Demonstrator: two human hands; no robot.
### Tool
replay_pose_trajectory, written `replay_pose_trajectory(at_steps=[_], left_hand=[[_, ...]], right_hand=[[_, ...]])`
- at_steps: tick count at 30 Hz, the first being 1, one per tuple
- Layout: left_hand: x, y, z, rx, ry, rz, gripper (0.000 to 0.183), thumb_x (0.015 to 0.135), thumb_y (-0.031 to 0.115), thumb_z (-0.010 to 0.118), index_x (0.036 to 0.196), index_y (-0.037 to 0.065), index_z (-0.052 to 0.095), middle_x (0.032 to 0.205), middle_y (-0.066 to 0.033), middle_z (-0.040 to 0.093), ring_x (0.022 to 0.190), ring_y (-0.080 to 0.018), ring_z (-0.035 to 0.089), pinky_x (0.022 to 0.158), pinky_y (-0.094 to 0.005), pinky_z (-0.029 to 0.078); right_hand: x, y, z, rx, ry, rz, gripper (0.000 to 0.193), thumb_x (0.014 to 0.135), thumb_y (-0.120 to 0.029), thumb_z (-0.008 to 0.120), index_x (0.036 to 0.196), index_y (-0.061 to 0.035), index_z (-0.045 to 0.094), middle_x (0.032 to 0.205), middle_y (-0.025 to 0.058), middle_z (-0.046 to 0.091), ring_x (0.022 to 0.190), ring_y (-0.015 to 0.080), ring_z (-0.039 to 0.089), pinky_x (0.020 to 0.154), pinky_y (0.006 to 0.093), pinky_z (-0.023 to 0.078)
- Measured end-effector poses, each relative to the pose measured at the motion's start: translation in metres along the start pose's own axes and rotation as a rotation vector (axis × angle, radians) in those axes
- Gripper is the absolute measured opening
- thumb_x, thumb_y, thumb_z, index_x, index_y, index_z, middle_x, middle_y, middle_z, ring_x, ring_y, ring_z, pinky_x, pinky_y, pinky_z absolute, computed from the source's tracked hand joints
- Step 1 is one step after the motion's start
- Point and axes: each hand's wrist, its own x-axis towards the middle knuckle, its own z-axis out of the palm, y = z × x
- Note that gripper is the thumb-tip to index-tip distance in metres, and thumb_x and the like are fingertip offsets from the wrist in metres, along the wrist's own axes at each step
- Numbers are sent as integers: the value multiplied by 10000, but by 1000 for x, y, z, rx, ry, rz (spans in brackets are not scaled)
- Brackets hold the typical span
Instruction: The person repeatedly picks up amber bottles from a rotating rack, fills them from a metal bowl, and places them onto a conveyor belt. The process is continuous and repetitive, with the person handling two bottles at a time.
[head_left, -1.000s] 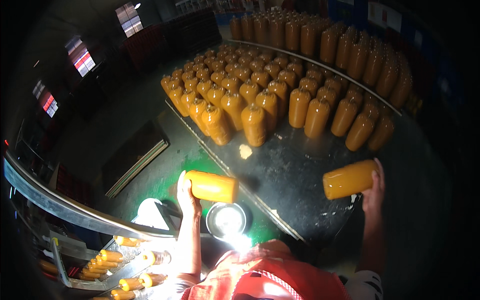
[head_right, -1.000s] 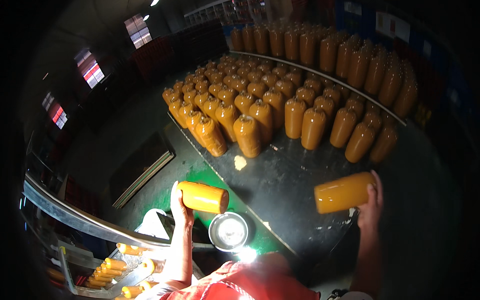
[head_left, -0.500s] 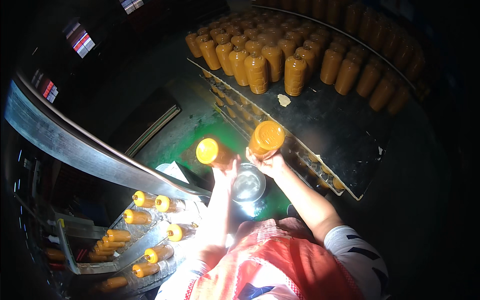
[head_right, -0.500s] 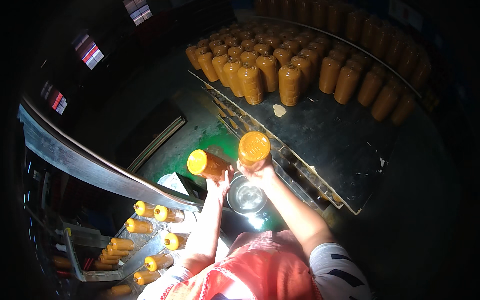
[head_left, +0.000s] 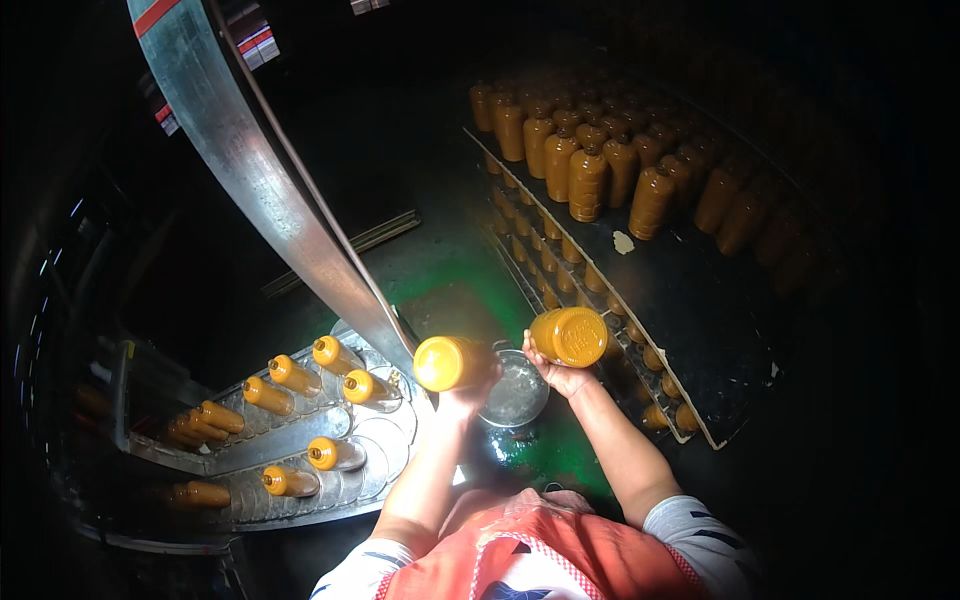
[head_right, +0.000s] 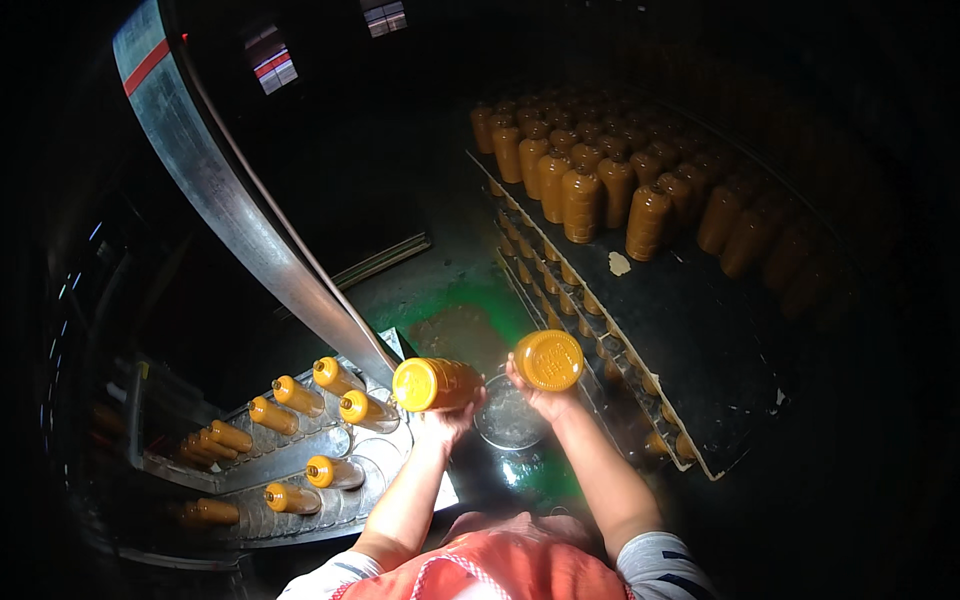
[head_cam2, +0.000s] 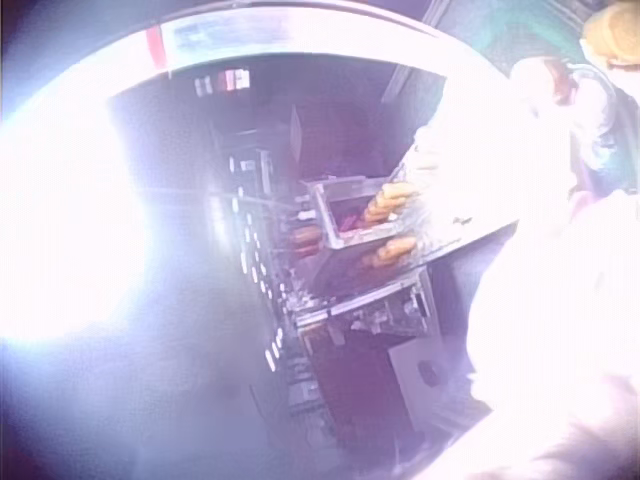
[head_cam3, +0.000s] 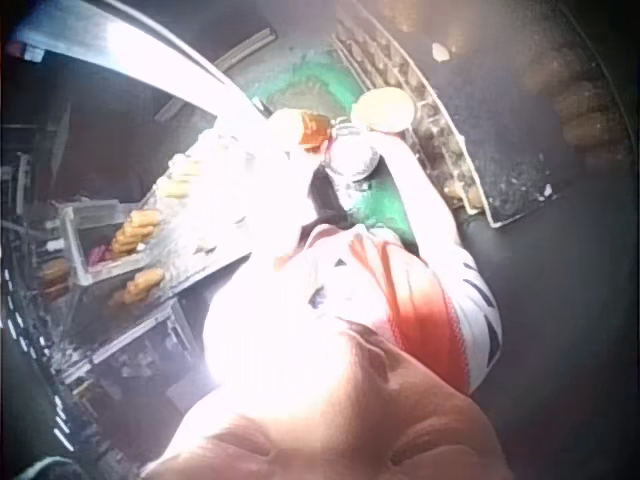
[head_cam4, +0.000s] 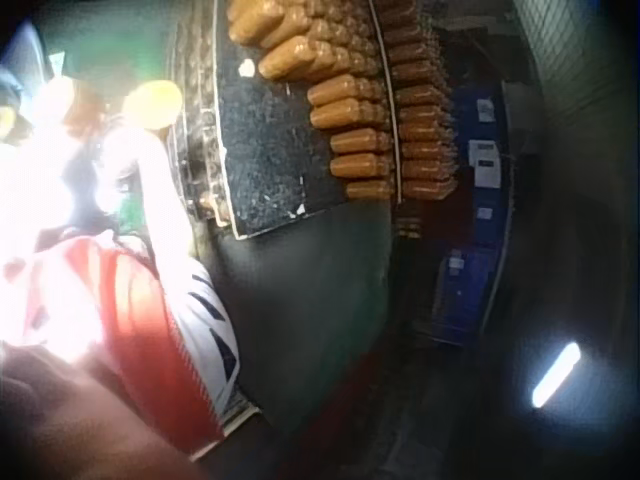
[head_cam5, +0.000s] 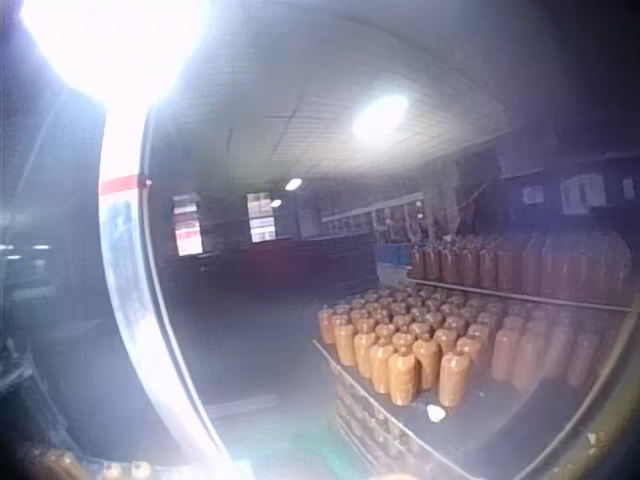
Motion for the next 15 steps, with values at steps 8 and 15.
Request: replay_pose_trajectory(at_steps=[8, 15], left_hand=[[-240, -22, -154, 119, 95, 326, 443, 966, 448, 476, 1108, 57, 625, 1005, -160, 671, 875, -344, 656, 766, -448, 570], [-442, 5, -187, 276, 559, 951, 457, 987, 446, 512, 1184, 49, 621, 1089, -99, 675, 967, -222, 664, 858, -388, 556]], right_hand=[[-129, 61, -65, -380, 193, 74, 578, 946, -521, 471, 1171, 0, 578, 1040, 233, 639, 919, 395, 647, 703, 477, 611], [-126, 201, -66, -947, 356, 188, 497, 968, -502, 451, 1285, -136, 563, 1220, 55, 625, 1117, 232, 600, 946, 407, 502]])
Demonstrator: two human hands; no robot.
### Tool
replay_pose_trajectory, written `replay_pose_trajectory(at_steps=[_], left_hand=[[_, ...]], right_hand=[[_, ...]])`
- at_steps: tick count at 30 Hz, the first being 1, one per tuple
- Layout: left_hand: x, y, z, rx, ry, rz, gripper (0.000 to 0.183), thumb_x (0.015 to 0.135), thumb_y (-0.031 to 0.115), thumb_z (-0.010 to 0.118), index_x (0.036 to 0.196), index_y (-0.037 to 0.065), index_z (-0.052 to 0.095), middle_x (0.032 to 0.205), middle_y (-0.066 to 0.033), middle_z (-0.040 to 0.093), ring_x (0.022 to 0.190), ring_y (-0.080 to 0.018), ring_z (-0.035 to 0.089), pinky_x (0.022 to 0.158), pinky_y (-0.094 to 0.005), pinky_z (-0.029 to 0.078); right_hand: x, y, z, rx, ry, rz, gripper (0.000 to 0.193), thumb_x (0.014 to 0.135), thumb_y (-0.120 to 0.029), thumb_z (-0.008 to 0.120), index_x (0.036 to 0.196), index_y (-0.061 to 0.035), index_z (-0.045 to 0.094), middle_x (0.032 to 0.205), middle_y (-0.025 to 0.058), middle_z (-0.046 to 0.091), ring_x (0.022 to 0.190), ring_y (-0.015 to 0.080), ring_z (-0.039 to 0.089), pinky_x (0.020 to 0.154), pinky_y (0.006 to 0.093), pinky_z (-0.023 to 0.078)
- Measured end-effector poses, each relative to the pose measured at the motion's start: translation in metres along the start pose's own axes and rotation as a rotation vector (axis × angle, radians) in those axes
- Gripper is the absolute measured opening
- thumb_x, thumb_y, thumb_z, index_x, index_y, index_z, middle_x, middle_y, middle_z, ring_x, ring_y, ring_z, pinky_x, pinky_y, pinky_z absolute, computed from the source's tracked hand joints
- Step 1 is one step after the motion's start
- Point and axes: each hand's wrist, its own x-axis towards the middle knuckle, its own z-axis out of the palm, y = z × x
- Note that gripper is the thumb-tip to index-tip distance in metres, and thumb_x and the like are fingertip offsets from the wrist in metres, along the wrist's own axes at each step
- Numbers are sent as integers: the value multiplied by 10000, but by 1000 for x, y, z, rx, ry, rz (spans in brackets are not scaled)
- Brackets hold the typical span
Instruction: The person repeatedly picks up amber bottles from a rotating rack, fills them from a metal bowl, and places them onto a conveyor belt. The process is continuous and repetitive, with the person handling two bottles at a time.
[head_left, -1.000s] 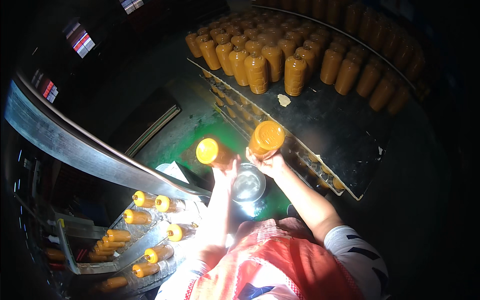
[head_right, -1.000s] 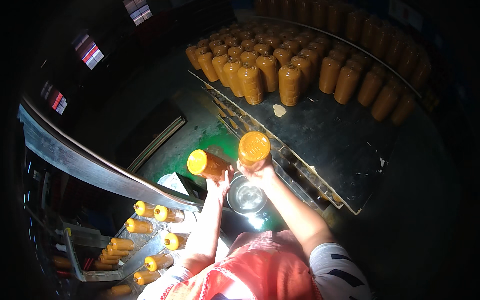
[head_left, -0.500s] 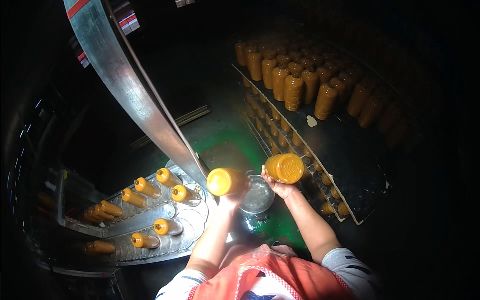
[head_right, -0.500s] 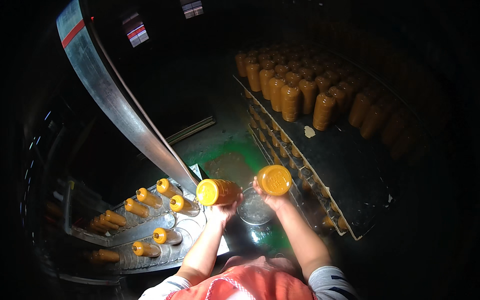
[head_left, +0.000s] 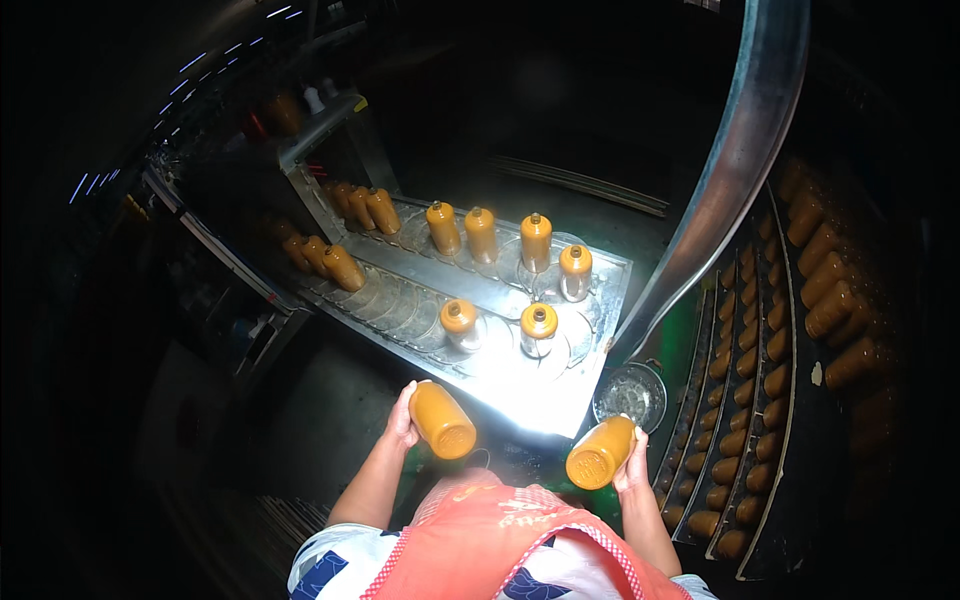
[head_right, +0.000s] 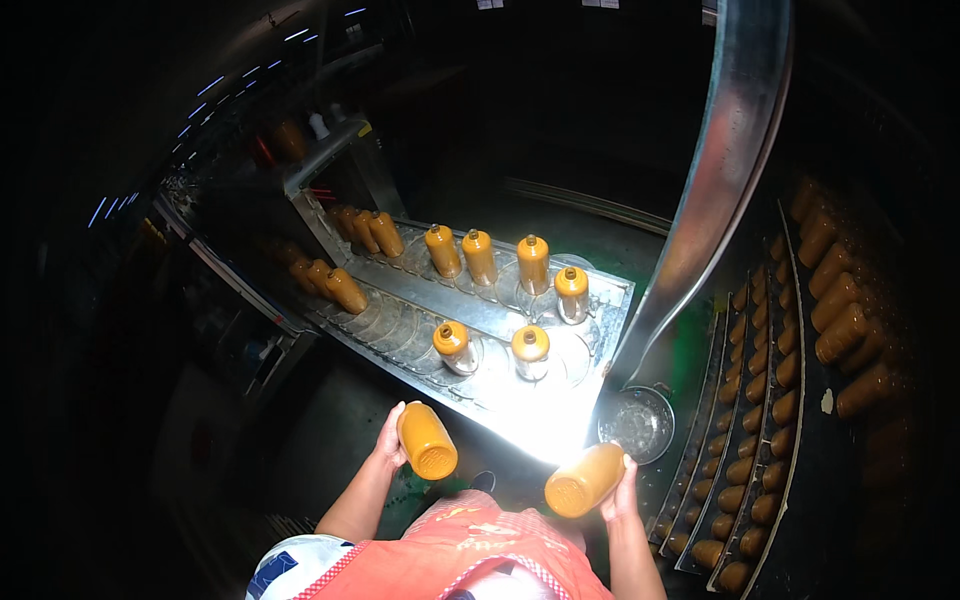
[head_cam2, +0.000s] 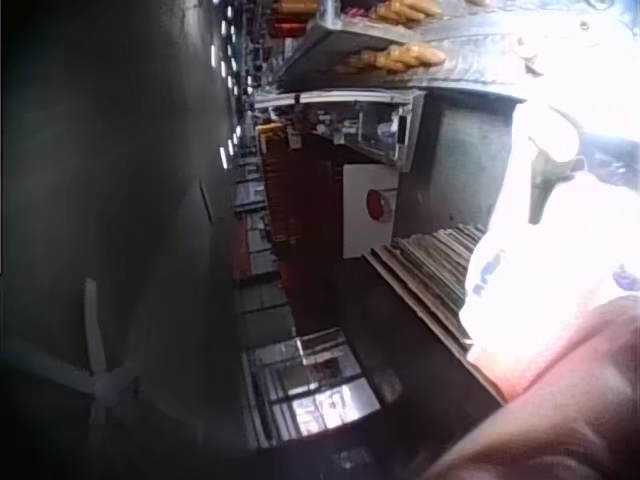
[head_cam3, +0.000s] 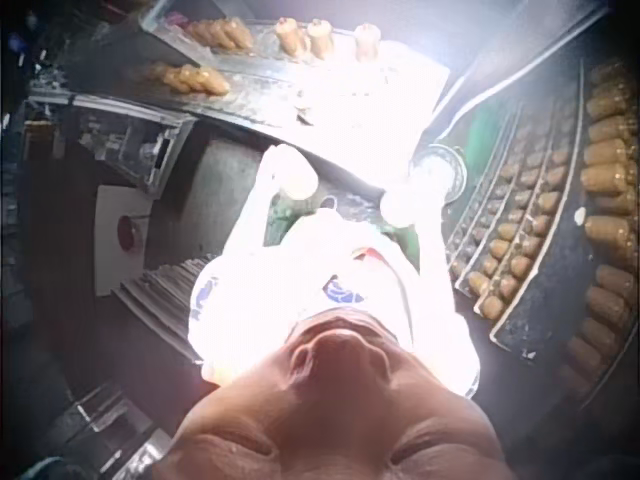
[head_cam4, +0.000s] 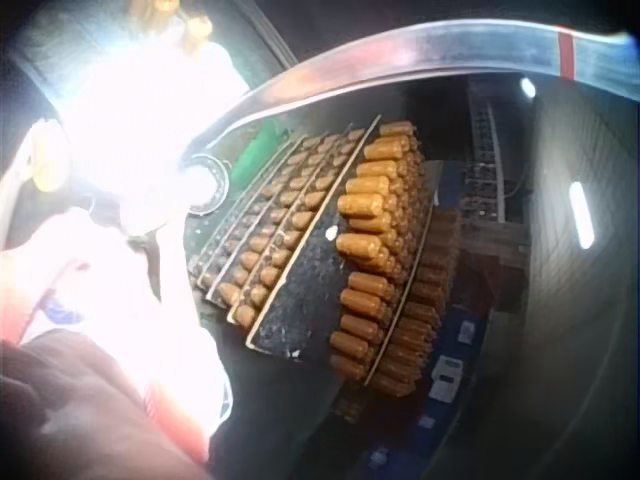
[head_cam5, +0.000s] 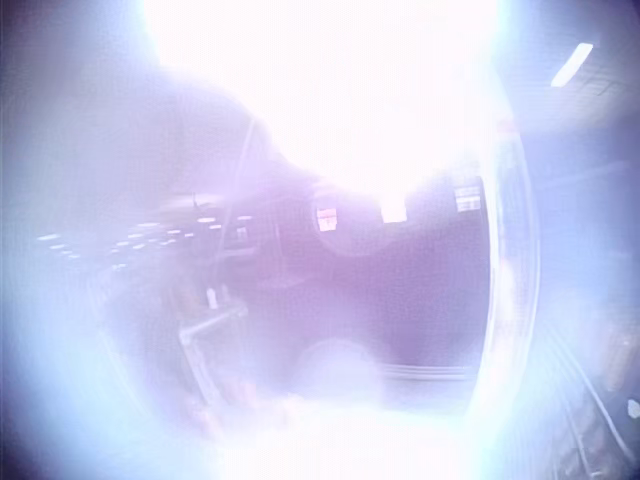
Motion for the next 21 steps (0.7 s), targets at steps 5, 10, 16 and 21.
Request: replay_pose_trajectory(at_steps=[5, 10, 16, 21], left_hand=[[50, 140, -41, 473, 115, 745, 321, 918, 120, 680, 1206, -19, 651, 1126, -47, 654, 925, -102, 619, 829, -245, 497], [162, 212, -28, 1023, 241, 1108, 362, 750, 152, 798, 1106, 174, 740, 1307, -123, 543, 1172, -311, 542, 1013, -371, 441], [243, 221, -43, 1280, 239, 1062, 336, 739, 187, 796, 1069, 241, 761, 1385, -140, 480, 1246, -358, 446, 1056, -407, 402], [207, 197, -34, 1211, 204, 1196, 338, 759, 129, 774, 1079, 237, 761, 1377, -146, 498, 1260, -342, 454, 1064, -410, 390]], right_hand=[[40, 48, 159, -259, -143, -86, 518, 966, -335, 537, 1376, -26, 475, 1241, 108, 577, 1112, 225, 585, 939, 362, 499], [64, 105, 277, -383, -183, -268, 509, 926, -247, 641, 1346, 11, 514, 1217, 97, 595, 1095, 192, 575, 944, 331, 473], [113, 143, 369, -1021, -105, -718, 450, 804, -78, 744, 1244, -62, 650, 1221, 122, 558, 1160, 242, 534, 1024, 336, 415], [186, 179, 388, -1257, -179, -932, 487, 727, -160, 814, 1196, -227, 706, 1389, 212, 418, 1322, 375, 392, 1097, 414, 367]])
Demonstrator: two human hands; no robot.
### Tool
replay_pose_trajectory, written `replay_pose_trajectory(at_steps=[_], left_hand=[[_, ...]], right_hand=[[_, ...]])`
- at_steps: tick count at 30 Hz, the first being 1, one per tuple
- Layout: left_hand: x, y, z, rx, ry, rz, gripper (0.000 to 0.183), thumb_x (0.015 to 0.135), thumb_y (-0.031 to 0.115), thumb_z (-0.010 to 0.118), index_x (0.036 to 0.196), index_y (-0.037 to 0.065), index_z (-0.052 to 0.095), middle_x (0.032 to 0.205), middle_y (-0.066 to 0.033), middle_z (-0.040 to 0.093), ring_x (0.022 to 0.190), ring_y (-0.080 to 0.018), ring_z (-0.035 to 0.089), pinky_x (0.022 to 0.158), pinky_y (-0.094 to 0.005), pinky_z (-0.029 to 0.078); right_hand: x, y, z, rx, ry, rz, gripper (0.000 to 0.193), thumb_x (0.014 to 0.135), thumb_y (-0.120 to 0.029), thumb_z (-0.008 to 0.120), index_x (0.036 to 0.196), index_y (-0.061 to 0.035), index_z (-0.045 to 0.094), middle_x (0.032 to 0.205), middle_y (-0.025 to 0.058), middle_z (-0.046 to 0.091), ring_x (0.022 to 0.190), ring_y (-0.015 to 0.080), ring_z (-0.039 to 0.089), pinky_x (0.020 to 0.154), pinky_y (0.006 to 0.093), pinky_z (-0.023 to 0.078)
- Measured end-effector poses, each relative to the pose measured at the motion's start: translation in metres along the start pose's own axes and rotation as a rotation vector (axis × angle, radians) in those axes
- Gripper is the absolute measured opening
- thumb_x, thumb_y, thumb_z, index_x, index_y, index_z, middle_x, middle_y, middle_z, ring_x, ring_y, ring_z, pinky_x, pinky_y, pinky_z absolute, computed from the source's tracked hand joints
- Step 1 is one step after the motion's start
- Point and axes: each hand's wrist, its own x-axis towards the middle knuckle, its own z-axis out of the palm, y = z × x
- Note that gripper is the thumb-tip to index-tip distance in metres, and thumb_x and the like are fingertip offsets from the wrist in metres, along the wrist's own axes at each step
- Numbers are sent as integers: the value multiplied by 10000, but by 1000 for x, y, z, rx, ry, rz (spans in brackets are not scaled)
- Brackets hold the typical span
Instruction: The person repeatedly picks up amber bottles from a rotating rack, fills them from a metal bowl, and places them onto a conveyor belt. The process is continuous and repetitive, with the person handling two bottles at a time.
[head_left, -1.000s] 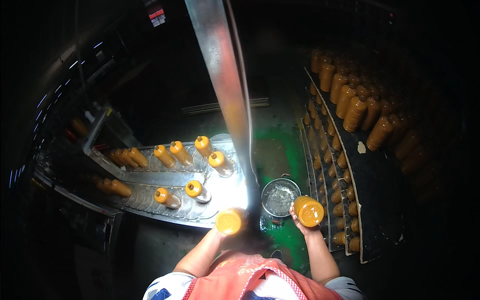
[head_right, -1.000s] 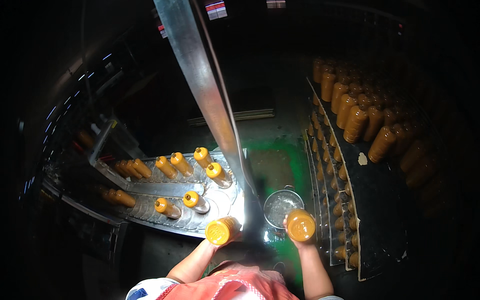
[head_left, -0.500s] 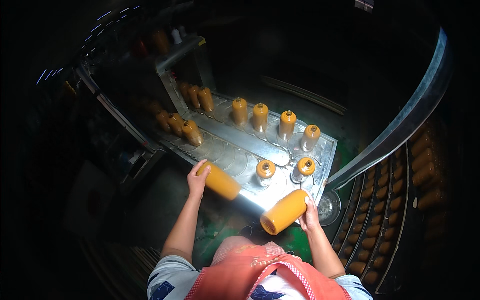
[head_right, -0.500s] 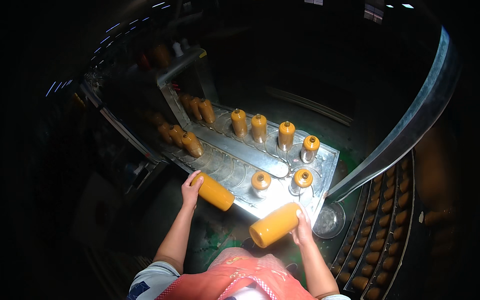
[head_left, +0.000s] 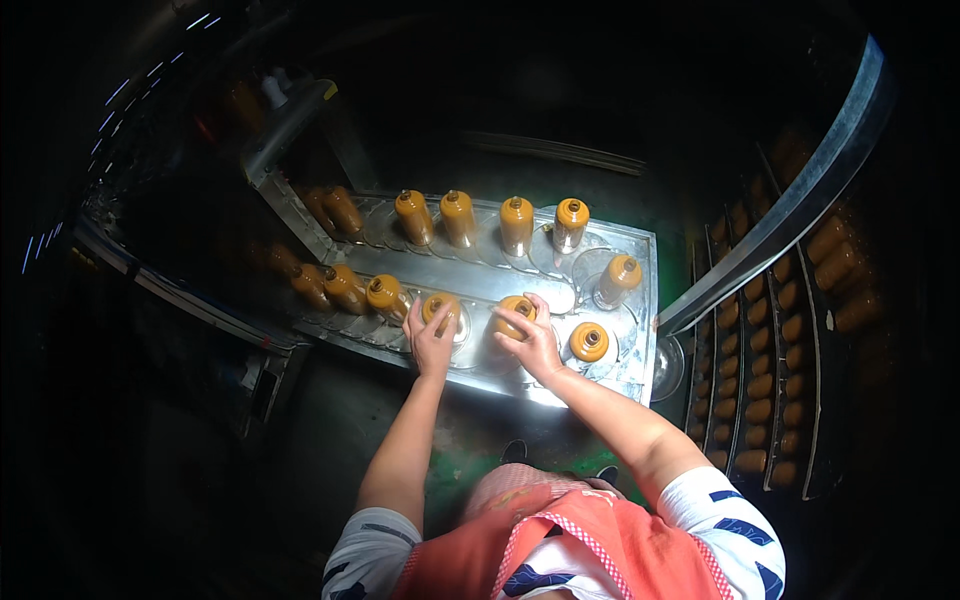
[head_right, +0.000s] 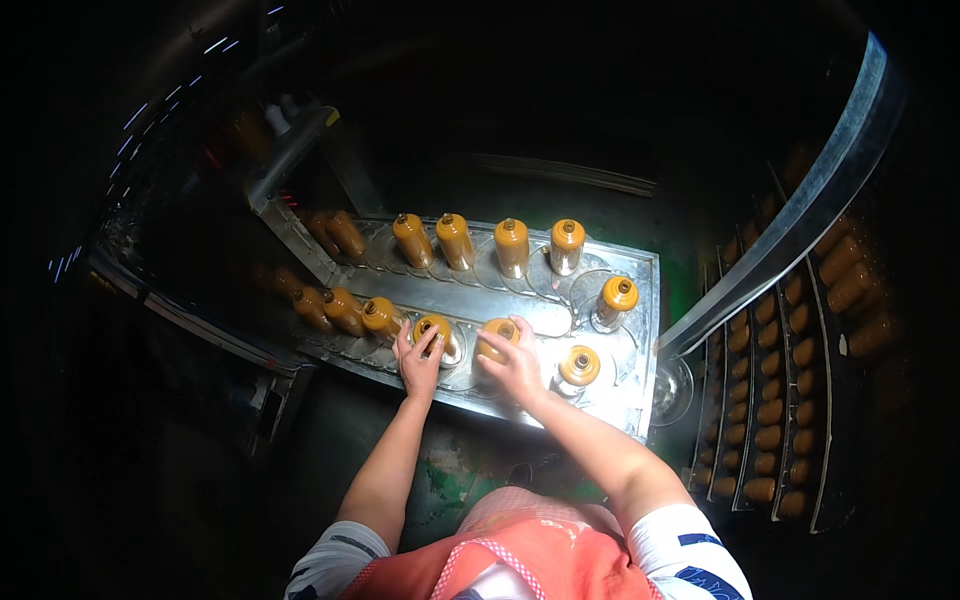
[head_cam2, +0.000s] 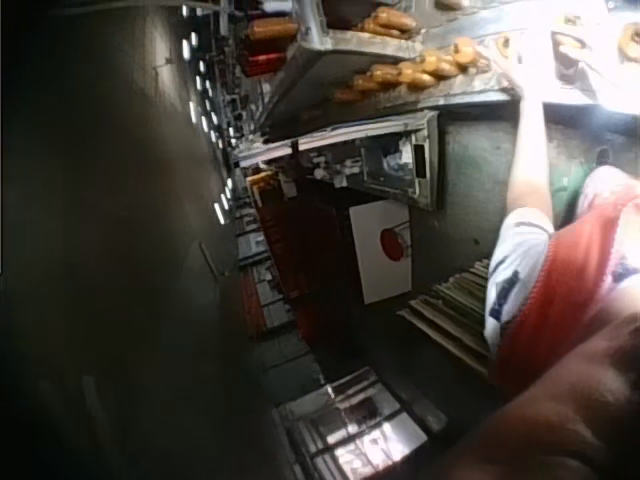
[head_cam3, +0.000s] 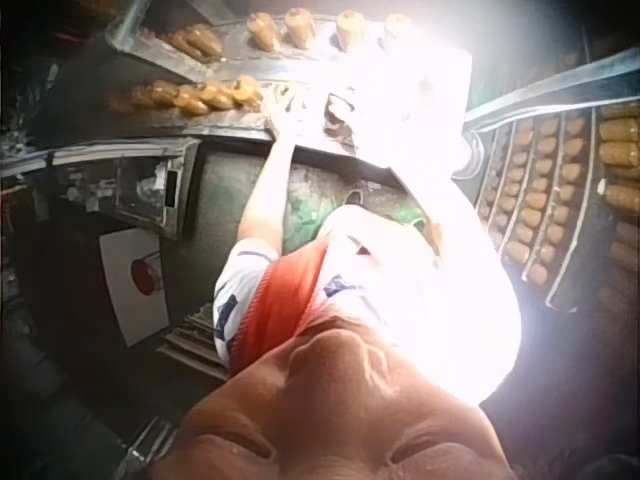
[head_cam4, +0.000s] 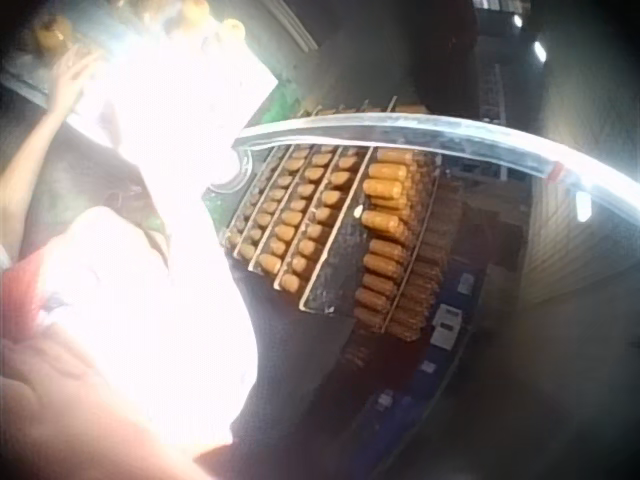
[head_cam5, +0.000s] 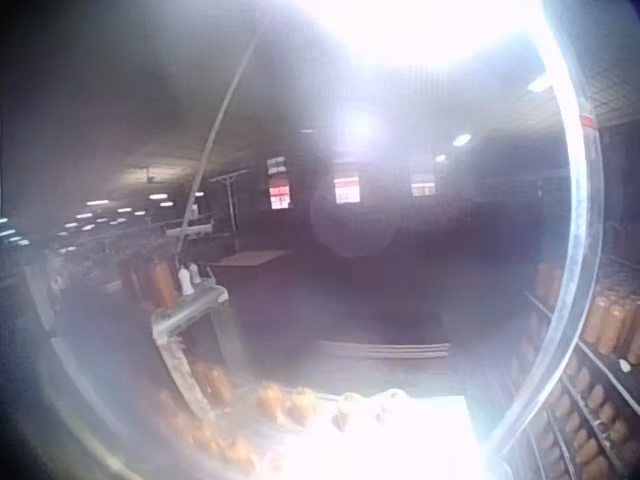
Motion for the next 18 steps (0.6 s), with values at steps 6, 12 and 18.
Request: replay_pose_trajectory(at_steps=[6, 12, 18], left_hand=[[-53, 67, -48, -317, -144, -35, 238, 814, -12, 685, 1033, 63, 740, 1105, -116, 648, 1054, -258, 600, 928, -359, 475], [-125, 137, 2, -579, -485, -175, 158, 848, -39, 632, 978, -7, 715, 931, -90, 653, 879, -177, 624, 774, -277, 490], [-211, 217, 123, -709, -944, -141, 108, 905, -36, 618, 985, -49, 690, 918, -65, 639, 763, -131, 620, 681, -249, 517]], right_hand=[[-2, 60, 31, -232, -72, -30, 486, 755, -173, 784, 1221, -268, 690, 1447, 257, 379, 1351, 458, 337, 1125, 474, 331], [-33, 83, -90, 9, -118, -34, 410, 823, -191, 740, 1223, -273, 698, 1456, 187, 432, 1339, 379, 407, 1110, 434, 352], [-132, 112, -425, -291, 565, 56, 328, 821, -42, 703, 1136, -128, 729, 1229, 110, 586, 1157, 259, 566, 1003, 357, 460]])
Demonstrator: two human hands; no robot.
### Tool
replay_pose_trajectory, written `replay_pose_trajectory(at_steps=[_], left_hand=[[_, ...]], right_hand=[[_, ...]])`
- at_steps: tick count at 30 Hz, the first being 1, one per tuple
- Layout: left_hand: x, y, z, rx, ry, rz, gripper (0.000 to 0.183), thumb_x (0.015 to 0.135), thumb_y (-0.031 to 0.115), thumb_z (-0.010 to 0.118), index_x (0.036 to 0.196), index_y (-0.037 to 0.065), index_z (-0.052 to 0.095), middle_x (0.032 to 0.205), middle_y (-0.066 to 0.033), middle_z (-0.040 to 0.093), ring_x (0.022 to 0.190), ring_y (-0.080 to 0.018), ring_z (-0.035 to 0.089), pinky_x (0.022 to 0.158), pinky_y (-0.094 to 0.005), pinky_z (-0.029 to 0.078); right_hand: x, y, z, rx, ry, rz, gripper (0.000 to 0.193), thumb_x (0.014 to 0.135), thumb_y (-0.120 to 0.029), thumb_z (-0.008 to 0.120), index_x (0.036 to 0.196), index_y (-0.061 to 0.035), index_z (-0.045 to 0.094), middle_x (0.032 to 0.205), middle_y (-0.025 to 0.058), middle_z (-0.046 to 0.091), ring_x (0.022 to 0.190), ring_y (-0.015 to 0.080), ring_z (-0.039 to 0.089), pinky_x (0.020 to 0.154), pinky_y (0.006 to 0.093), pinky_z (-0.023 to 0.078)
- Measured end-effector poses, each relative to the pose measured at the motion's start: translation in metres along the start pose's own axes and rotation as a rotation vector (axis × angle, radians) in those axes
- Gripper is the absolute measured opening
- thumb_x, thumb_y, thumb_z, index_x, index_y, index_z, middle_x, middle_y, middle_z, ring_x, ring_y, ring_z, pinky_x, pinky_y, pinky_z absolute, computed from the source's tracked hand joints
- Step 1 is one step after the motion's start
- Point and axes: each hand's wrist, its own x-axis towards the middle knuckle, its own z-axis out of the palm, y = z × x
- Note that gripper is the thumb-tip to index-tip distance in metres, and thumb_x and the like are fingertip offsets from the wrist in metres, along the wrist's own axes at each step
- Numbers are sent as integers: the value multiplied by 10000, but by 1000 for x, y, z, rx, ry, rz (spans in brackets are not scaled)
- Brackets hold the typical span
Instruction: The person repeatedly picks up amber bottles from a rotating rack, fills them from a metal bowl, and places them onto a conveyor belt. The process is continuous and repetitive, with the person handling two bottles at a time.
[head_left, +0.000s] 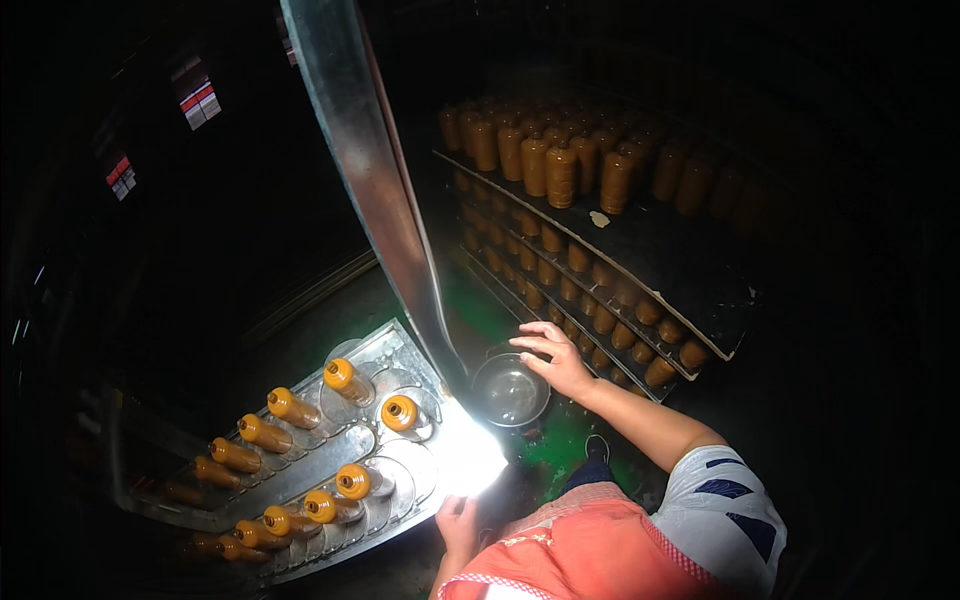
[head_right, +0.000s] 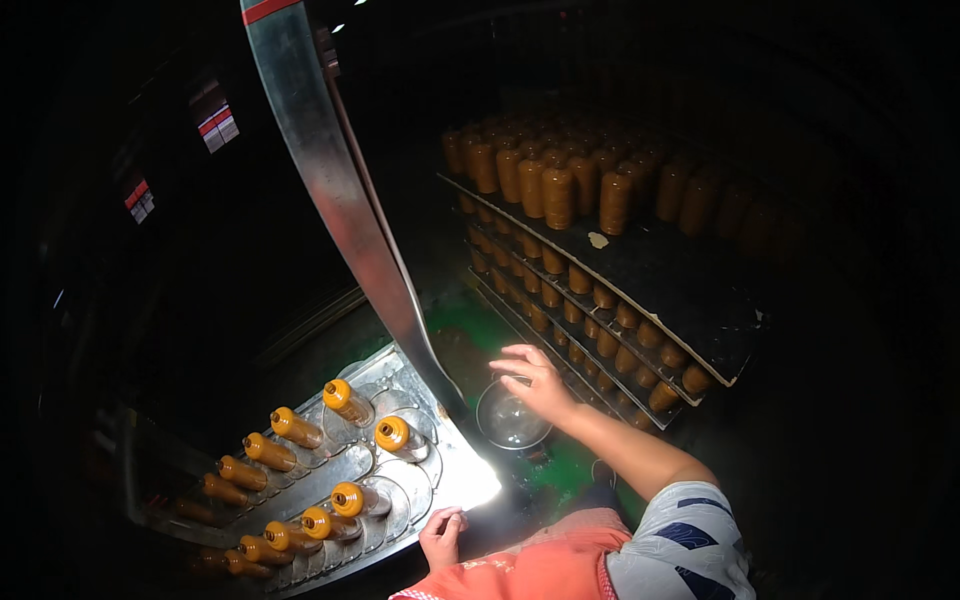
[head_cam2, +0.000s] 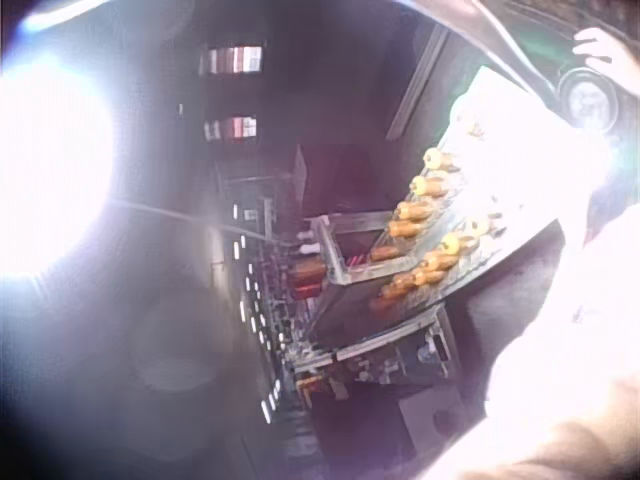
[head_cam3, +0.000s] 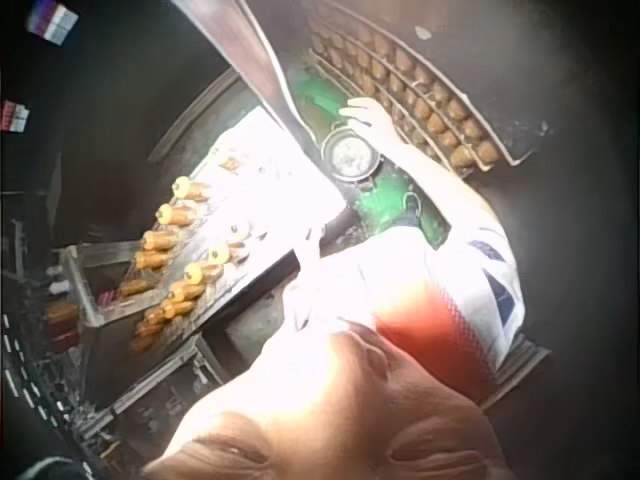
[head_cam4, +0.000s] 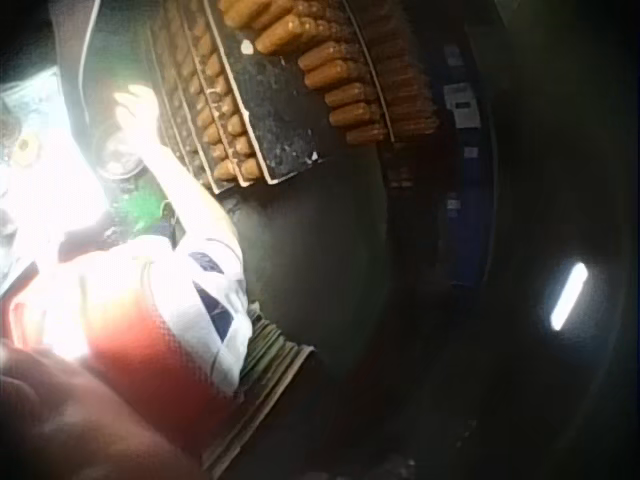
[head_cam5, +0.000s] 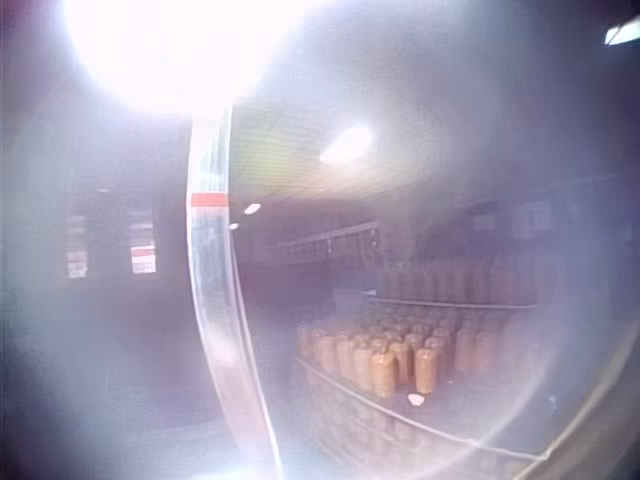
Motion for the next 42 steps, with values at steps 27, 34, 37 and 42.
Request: replay_pose_trajectory(at_steps=[27, 34, 37, 42], left_hand=[[467, 322, 667, 703, -171, 751, 518, 772, 318, 773, 1266, 255, 631, 1418, -228, 443, 1200, -449, 486, 1029, -471, 431], [437, 262, 554, 79, -56, 580, 475, 760, 117, 808, 1207, 37, 671, 1208, -134, 634, 1175, -257, 587, 1004, -353, 466], [384, 248, 482, -402, -45, 24, 490, 914, 198, 680, 1371, 87, 543, 1185, -102, 638, 1097, -226, 628, 910, -397, 539], [370, 175, 382, -934, -183, -391, 519, 953, 532, 545, 1265, 118, 537, 1221, -96, 615, 1027, -262, 643, 767, -404, 595]], right_hand=[[209, 362, -530, -719, 332, 382, 517, 773, -251, 791, 1248, -348, 614, 1401, 145, 378, 1285, 393, 422, 990, 449, 478], [144, 349, -512, -155, 585, 318, 516, 875, -171, 694, 1374, -181, 560, 1327, 124, 527, 1267, 294, 481, 1070, 382, 399], [126, 305, -471, 537, 635, 551, 487, 939, -222, 636, 1409, -171, 519, 1315, 100, 549, 1254, 275, 509, 1016, 461, 456], [135, 258, -348, 1228, 416, 971, 544, 939, -493, 545, 1420, -256, 451, 1409, 120, 460, 1264, 340, 503, 944, 634, 476]])
